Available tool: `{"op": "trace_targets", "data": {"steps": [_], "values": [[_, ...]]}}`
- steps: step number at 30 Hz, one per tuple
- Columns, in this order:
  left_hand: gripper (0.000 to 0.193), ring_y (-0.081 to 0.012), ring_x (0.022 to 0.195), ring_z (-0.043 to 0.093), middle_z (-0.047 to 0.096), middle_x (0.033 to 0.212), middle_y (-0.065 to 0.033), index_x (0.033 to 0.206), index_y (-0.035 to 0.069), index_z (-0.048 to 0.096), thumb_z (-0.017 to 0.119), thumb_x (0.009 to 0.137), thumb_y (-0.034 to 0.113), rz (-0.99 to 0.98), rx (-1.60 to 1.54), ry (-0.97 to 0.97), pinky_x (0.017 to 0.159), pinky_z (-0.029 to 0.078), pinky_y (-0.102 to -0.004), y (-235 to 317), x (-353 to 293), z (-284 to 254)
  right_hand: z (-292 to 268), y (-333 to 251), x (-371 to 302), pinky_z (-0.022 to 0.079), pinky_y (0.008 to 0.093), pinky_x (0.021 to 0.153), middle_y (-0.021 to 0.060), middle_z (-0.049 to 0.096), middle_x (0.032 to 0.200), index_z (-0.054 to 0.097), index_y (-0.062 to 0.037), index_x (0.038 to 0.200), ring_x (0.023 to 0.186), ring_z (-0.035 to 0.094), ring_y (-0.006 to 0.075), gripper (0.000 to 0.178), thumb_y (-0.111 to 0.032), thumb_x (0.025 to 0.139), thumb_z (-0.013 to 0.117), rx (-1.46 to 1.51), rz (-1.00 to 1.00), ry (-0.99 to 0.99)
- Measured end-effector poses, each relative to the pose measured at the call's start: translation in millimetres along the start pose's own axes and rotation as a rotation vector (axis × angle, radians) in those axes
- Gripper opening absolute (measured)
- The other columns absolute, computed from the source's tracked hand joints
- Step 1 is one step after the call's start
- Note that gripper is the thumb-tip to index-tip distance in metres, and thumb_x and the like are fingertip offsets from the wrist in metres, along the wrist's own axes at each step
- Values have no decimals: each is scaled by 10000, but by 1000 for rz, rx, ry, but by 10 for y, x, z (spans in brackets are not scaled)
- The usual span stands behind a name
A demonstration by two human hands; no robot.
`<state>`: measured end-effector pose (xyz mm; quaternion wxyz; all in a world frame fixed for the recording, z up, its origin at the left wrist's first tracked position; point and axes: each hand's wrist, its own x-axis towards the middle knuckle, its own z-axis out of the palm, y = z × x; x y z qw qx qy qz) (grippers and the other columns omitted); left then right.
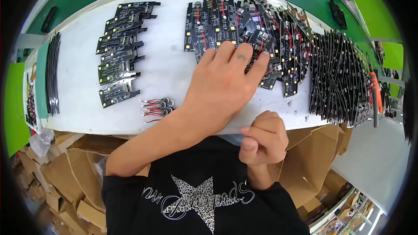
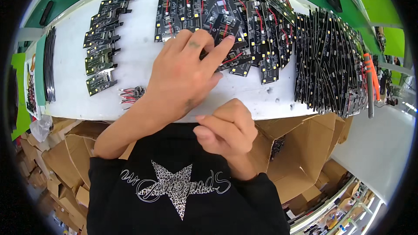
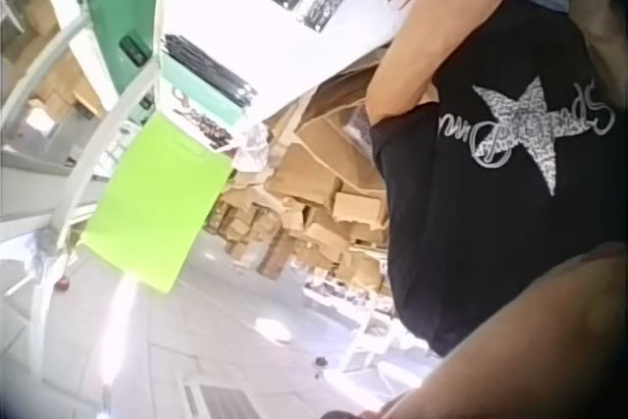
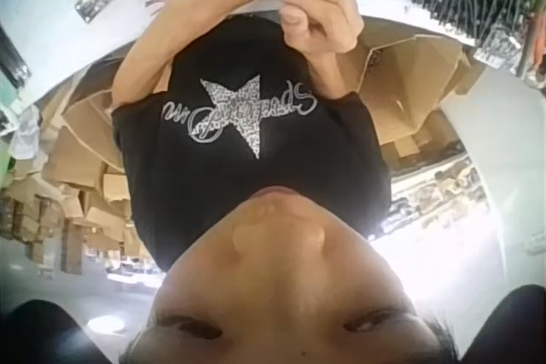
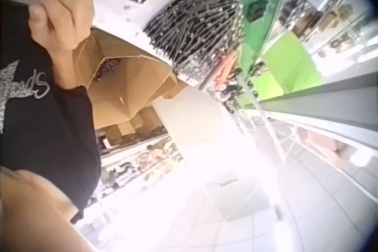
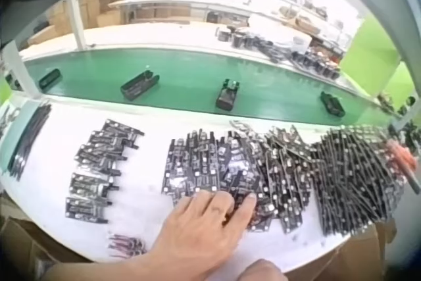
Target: The person assembles small electronic circuit boards by manually plugging wire connectors into the boards by hand.
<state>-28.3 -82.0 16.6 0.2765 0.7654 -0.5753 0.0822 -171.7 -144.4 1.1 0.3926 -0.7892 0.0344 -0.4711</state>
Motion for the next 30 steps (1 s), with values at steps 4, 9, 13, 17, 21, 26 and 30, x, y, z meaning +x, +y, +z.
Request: {"op": "trace_targets", "data": {"steps": [4, 9, 13, 17, 21, 26, 30], "values": [[585, -258, 895, 564, 553, 1031, -57, 1244, 48, 664, 758, 667, 65, -17, -70, 54, 774, 474, -379, 39, 9, -8, -169, 155, 73, 409, 288, 519, 81, 611, 726, 706, 20, 914, 573, 529, 191, 186, -159, 895, 751, -78, -43, 47], [542, -294, 921, 581, 571, 1066, -90, 1171, 34, 711, 728, 633, -32, 128, -228, 91, 786, 488, -404, 4, 0, -261, -341, 140, 299, 426, 276, 662, 99, 608, 817, 683, 61, 1021, 693, 533, 168, 246, -118, 862, 736, -100, 363, 218], [564, -280, 919, 583, 577, 1060, -94, 1153, 59, 739, 688, 606, -68, 145, -182, 110, 782, 491, -393, -35, -72, -450, -495, 86, 394, 453, 274, 674, 134, 657, 878, 684, 57, 917, 768, 599, 172, 174, -27, 775, 738, 209, 578, -105], [579, -271, 922, 586, 577, 1059, -90, 1131, 72, 752, 673, 578, -78, 146, -159, 85, 798, 495, -396, -52, -146, -609, -434, 95, 492, 442, 267, 594, 111, 659, 813, 679, 46, 866, 671, 585, 162, 157, 7, 737, 759, 282, 482, -273], [575, -301, 1008, 583, 616, 1123, -65, 1122, 113, 749, 678, 581, -68, 111, -112, 78, 865, 496, -424, -131, -298, -673, -283, 88, 555, 425, 255, 545, 81, 650, 781, 680, 26, 855, 629, 575, 137, 148, 7, 739, 771, 244, 426, -411], [555, -336, 1120, 568, 647, 1155, -36, 1117, 150, 744, 729, 592, -26, 70, -113, 1, 981, 462, -518, -248, -466, -797, -91, 80, 550, 423, 247, 524, 70, 635, 748, 680, 21, 858, 606, 564, 131, 133, 18, 751, 759, 278, 406, -500], [555, -299, 1109, 579, 654, 1151, 11, 1112, 168, 751, 804, 577, 29, 39, -124, -43, 1028, 444, -555, -296, -616, -860, 79, 18, 544, 437, 250, 517, 60, 634, 746, 675, 13, 850, 591, 564, 132, 136, 7, 749, 766, 293, 415, -548]]}}
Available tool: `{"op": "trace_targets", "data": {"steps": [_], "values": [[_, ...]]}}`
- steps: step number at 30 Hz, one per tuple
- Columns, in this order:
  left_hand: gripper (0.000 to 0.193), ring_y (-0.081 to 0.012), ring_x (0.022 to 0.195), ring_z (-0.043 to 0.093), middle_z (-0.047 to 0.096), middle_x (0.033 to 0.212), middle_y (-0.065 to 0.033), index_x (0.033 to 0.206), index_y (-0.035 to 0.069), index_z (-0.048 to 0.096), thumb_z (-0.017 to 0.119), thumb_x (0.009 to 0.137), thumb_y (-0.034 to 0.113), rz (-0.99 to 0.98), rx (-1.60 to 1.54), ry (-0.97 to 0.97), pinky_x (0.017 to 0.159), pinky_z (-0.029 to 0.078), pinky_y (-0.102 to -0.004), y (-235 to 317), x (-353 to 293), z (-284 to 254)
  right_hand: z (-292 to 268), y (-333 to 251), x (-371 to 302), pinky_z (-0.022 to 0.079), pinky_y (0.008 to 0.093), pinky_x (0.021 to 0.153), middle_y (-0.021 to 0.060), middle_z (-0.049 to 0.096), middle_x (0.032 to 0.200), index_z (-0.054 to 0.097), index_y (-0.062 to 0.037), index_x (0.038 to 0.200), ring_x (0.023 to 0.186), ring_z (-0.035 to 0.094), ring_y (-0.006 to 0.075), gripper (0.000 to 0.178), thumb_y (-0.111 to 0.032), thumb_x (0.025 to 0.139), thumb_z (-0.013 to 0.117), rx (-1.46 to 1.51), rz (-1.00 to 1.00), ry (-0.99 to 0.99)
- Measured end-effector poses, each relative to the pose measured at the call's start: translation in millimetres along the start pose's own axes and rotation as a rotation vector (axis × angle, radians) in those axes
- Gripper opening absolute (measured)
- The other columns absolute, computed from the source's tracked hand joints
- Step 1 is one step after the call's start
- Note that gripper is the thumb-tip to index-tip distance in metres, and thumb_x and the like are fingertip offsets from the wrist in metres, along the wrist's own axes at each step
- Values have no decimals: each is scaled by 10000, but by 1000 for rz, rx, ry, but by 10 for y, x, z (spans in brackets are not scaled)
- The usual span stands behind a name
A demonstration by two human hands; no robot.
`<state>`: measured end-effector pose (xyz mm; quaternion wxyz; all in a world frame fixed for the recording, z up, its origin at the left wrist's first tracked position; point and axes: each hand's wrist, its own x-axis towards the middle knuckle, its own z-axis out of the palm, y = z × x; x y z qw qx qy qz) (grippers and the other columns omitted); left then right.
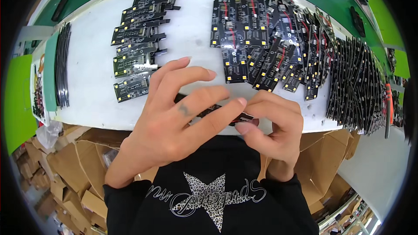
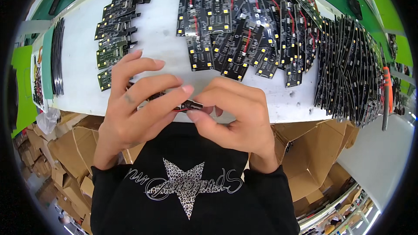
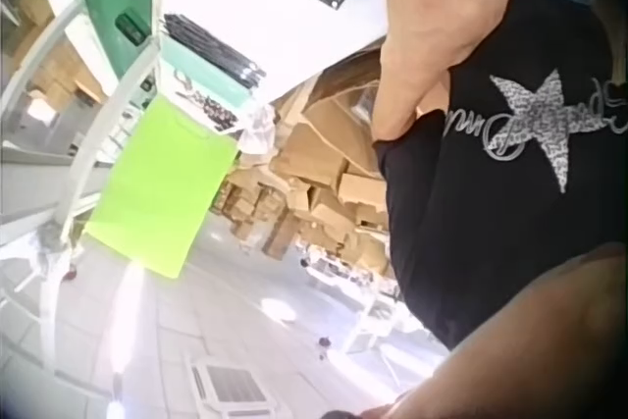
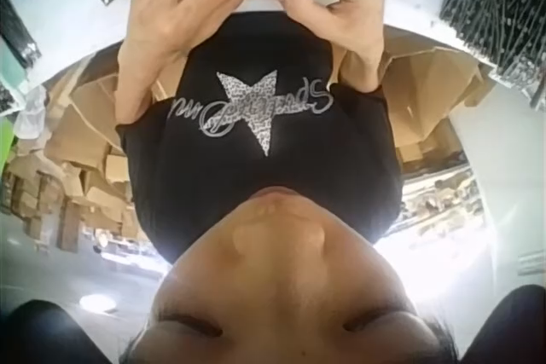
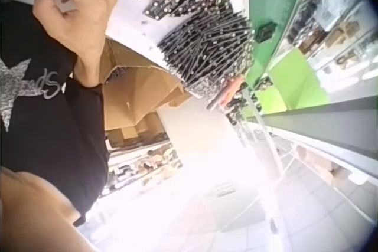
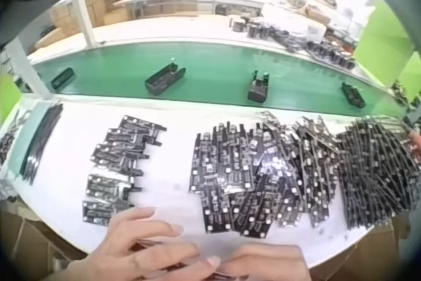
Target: The person assembles small electronic circuit boards by manually plugging wire connectors into the boards by hand.
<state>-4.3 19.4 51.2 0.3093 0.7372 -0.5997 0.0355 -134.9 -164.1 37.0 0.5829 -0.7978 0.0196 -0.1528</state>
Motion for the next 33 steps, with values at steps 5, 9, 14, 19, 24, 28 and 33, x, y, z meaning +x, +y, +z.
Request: {"op": "trace_targets", "data": {"steps": [5, 9, 14, 19, 24, 28, 33], "values": [[538, -280, 1069, 599, 684, 1082, 22, 1089, 170, 769, 814, 566, 50, 0, -32, 4, 1026, 440, -542, -60, -98, -63, 95, -52, 73, 449, 254, 507, 57, 629, 741, 664, 10, 826, 575, 563, 131, 134, 5, 742, 769, -33, 29, -70], [531, -277, 1047, 608, 698, 1056, 21, 1080, 170, 775, 822, 562, 69, -20, -94, 28, 1029, 436, -534, -106, -170, -64, 168, -49, 107, 439, 250, 495, 55, 613, 714, 658, 2, 803, 566, 568, 125, 125, 8, 736, 764, -13, -16, -101], [468, -281, 1022, 626, 721, 1035, 0, 1073, 145, 777, 827, 607, 142, -2, -302, 53, 1019, 446, -516, -209, -256, -59, 219, -55, 105, 432, 256, 497, 57, 627, 711, 663, -6, 797, 562, 581, 132, 114, -5, 744, 763, 84, -35, -128], [483, -293, 1005, 639, 733, 1030, -31, 1067, 100, 775, 823, 587, 119, -91, -354, 78, 987, 466, -501, -254, -312, -134, 257, 27, 75, 491, 309, 667, 126, 700, 810, 726, 27, 873, 711, 641, 205, 120, 35, 753, 723, 594, 94, -69], [544, -342, 1034, 628, 727, 1028, -119, 1113, -11, 735, 810, 579, 66, -152, -244, 102, 943, 483, -459, -378, -406, -328, 239, 82, 33, 492, 307, 699, 148, 710, 885, 723, 47, 932, 779, 644, 207, 187, 71, 747, 717, 331, 57, 74], [658, -285, 1036, 618, 716, 1065, -140, 1235, -65, 666, 876, 630, 90, -287, -134, 218, 927, 480, -383, -575, -555, -565, 397, 92, 17, 478, 312, 658, 105, 703, 864, 722, 3, 914, 744, 627, 225, 229, 50, 705, 804, -143, -57, 89], [651, -248, 1026, 610, 714, 1094, -134, 1222, -60, 685, 904, 623, 72, -383, -160, 332, 893, 480, -337, -702, -607, -629, 676, 161, 178, 481, 342, 649, 75, 688, 879, 718, -28, 928, 745, 619, 257, 277, 31, 678, 823, -381, -310, 93]]}}
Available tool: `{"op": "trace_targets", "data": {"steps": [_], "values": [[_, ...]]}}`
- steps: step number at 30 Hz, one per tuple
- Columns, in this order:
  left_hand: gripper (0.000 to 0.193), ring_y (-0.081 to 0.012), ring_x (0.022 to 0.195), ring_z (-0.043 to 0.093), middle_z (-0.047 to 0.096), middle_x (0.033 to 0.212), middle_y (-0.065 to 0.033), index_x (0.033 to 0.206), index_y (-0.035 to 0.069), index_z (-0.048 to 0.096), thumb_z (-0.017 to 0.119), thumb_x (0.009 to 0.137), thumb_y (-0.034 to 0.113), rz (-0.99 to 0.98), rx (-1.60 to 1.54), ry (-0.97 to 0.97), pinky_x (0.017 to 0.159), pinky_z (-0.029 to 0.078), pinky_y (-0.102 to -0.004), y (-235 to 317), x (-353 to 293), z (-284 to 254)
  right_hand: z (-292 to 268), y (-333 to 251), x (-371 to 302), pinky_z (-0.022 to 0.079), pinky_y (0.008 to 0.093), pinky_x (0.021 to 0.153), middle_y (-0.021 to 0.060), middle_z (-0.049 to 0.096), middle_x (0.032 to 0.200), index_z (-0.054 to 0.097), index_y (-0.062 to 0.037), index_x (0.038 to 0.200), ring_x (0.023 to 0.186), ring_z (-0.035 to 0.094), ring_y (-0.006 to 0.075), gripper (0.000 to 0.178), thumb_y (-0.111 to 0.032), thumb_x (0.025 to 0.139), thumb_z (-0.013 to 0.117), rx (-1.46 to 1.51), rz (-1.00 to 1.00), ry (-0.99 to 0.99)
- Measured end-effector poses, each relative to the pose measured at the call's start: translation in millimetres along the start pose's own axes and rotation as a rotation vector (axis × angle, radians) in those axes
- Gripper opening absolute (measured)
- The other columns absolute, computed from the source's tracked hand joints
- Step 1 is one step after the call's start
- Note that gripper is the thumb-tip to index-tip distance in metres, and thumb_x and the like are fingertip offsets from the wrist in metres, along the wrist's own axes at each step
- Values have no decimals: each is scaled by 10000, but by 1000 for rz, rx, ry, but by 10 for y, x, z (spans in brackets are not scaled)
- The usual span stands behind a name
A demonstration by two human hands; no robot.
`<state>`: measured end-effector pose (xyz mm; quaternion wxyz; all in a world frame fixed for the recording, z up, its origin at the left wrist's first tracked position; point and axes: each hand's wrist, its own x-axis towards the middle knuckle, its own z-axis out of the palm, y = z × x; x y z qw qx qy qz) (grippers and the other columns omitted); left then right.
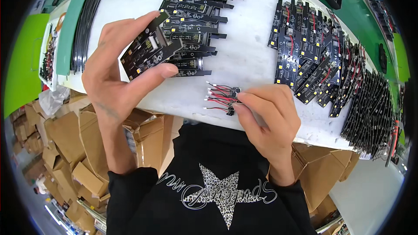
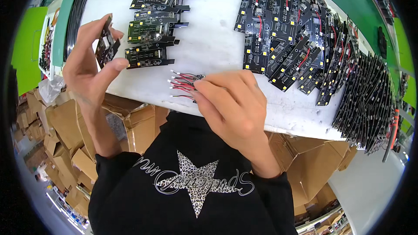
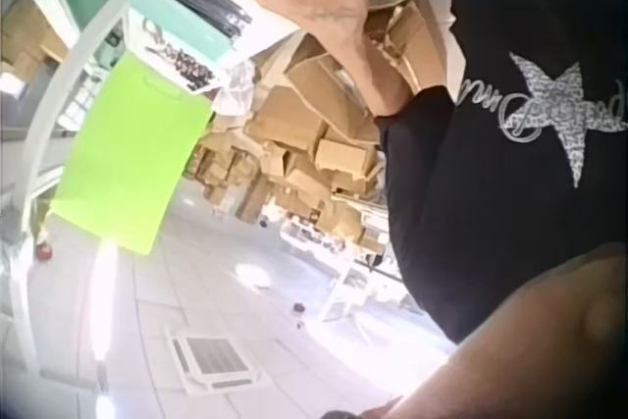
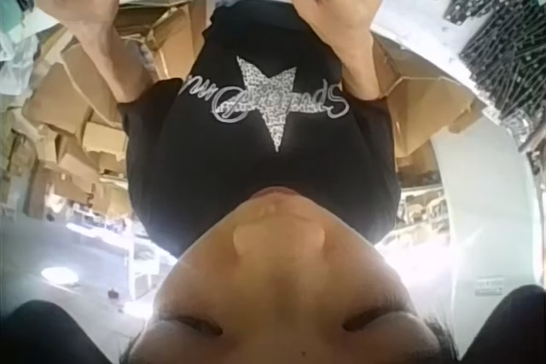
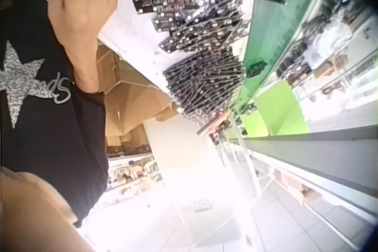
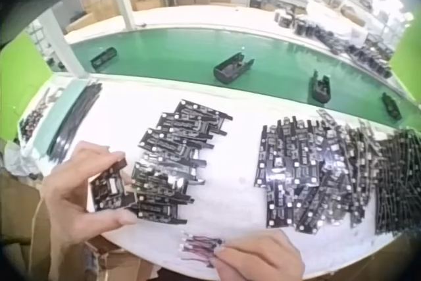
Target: The person assembles small electronic circuit boards by manually plugging wire connectors into the boards by hand.
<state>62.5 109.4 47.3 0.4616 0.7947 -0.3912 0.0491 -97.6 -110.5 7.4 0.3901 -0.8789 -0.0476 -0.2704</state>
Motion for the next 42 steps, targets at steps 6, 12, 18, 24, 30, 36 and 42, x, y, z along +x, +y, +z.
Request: {"op": "trace_targets", "data": {"steps": [6, 12, 18, 24, 30, 36, 42], "values": [[640, -217, 1046, 615, 663, 1137, -155, 1312, -89, 613, 841, 727, 33, 14, 77, -66, 971, 454, -324, -36, 98, 23, 67, 36, -9, 481, 347, 645, 71, 683, 892, 713, -32, 944, 778, 620, 263, 305, 31, 664, 819, -30, -14, 11], [576, -185, 936, 601, 717, 1027, -76, 1236, 38, 706, 874, 685, 61, 60, 82, -15, 810, 473, -293, -40, 305, 111, 116, 75, 92, 487, 361, 698, 62, 679, 953, 703, -37, 929, 839, 617, 259, 222, -15, 723, 785, -94, 13, -52], [552, -160, 1047, 595, 662, 1165, -82, 1326, 64, 658, 790, 791, 28, -45, 146, -174, 965, 432, -267, -124, 504, 160, 62, 81, 28, 490, 367, 722, 64, 678, 988, 705, -39, 935, 871, 624, 260, 192, -40, 755, 772, -85, 52, -90], [450, -275, 1054, 629, 692, 1135, -124, 1278, 94, 672, 769, 874, 265, 184, 160, -210, 902, 494, -355, -351, 1002, 323, 84, 80, 23, 491, 369, 725, 67, 679, 986, 709, -35, 950, 864, 630, 260, 198, -44, 764, 776, -34, 52, -38], [456, -295, 1031, 634, 689, 1150, -143, 1284, 104, 674, 731, 900, 343, 94, 200, -354, 895, 501, -372, -523, 1328, 449, 108, 80, 22, 493, 365, 725, 69, 678, 970, 707, -35, 951, 853, 631, 260, 196, -41, 768, 777, 8, 71, 2], [468, -280, 1088, 619, 639, 1211, -133, 1313, 76, 652, 700, 941, 355, 167, 330, -410, 946, 476, -349, -607, 1378, 544, 107, 80, 18, 492, 359, 704, 65, 682, 960, 711, -45, 945, 837, 631, 260, 197, -39, 762, 784, 22, 76, 18], [489, -326, 1128, 588, 612, 1229, -188, 1276, 8, 649, 657, 970, 390, 125, 280, -432, 991, 457, -364, -529, 1340, 684, 49, 67, 1, 498, 363, 711, 69, 687, 963, 712, -44, 940, 822, 634, 266, 189, -30, 764, 778, 35, 53, 0]]}}
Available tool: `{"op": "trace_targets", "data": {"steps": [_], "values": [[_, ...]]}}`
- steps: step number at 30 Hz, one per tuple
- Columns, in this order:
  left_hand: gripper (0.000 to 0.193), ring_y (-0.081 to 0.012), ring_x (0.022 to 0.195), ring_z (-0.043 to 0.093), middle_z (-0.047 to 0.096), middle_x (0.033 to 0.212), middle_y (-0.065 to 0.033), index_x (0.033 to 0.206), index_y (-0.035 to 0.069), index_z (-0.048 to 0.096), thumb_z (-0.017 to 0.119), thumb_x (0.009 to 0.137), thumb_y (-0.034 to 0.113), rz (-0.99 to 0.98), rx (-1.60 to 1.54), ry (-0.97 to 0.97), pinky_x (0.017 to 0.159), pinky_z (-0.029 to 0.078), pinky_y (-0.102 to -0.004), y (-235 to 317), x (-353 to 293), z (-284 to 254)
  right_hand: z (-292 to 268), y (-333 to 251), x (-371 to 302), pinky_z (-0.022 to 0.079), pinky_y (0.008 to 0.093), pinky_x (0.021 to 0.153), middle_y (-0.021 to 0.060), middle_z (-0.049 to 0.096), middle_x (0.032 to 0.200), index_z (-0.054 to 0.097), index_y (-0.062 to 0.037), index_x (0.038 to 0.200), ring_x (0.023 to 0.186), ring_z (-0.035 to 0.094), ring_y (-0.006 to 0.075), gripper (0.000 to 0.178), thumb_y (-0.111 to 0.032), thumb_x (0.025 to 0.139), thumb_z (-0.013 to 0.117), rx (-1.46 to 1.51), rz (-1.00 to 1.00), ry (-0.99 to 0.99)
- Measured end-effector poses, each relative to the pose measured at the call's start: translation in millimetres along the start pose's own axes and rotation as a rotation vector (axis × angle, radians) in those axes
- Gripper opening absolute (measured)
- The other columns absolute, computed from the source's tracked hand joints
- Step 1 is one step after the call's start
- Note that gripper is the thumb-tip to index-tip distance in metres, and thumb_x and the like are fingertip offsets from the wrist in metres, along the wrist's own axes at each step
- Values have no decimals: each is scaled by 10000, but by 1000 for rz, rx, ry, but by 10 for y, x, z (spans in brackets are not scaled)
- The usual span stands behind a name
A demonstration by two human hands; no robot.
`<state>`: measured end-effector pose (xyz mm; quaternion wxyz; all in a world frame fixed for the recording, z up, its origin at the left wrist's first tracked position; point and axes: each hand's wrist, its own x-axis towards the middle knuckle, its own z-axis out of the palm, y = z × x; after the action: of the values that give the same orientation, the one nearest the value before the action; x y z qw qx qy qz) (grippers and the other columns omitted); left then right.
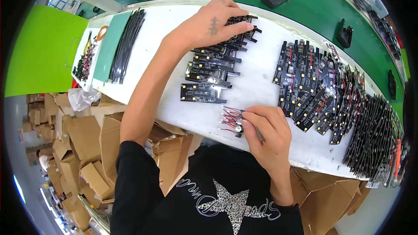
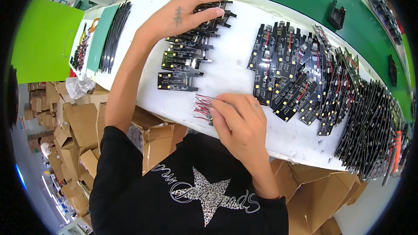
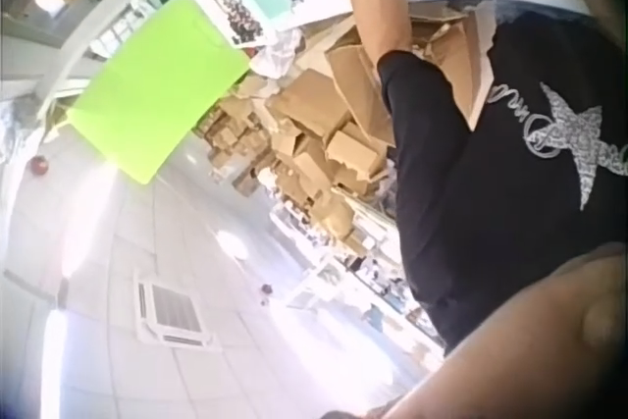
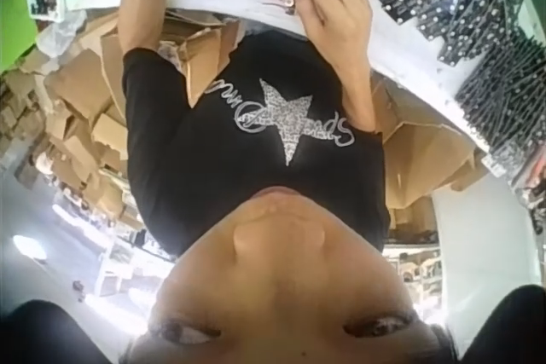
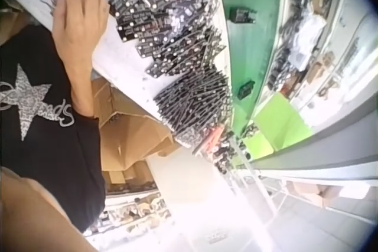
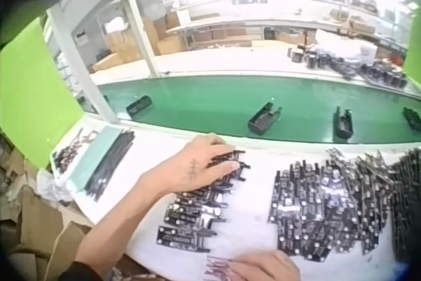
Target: The person assembles small electronic circuit boards by manually plugging wire connectors into the boards by hand.
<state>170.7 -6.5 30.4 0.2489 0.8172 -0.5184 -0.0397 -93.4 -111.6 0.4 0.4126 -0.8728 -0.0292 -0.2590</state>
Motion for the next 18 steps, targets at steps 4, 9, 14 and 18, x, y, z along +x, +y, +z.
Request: {"op": "trace_targets", "data": {"steps": [4, 9, 14, 18], "values": [[480, -328, 1196, 558, 594, 1270, -188, 1325, 23, 614, 637, 987, 363, 37, 91, 150, 1031, 434, -362, 31, -70, 17, 13, 5, 3, 499, 372, 701, 70, 679, 948, 698, -43, 938, 823, 638, 266, 196, -29, 760, 776, 15, -16, 3], [352, -305, 972, 622, 662, 1064, -155, 1239, 31, 666, 642, 976, 264, 135, -38, 116, 852, 488, -380, 557, 85, 50, 71, 23, 9, 501, 357, 686, 55, 662, 961, 692, -51, 937, 814, 628, 237, 215, -45, 744, 787, 52, -51, 18], [579, -319, 822, 624, 650, 914, -172, 1196, -27, 670, 708, 905, 472, 71, -83, 100, 773, 506, -374, 871, 395, 462, 45, 3, -14, 497, 347, 675, 50, 660, 946, 697, -43, 935, 797, 616, 230, 213, -43, 742, 786, 70, -76, 70], [644, -318, 841, 623, 608, 973, -182, 1168, -14, 682, 781, 814, 515, 66, -1, 96, 784, 507, -383, 977, 483, 540, 24, -21, -16, 502, 332, 639, 80, 693, 930, 716, -20, 925, 758, 640, 239, 224, 3, 718, 796, 105, -68, 96]]}}
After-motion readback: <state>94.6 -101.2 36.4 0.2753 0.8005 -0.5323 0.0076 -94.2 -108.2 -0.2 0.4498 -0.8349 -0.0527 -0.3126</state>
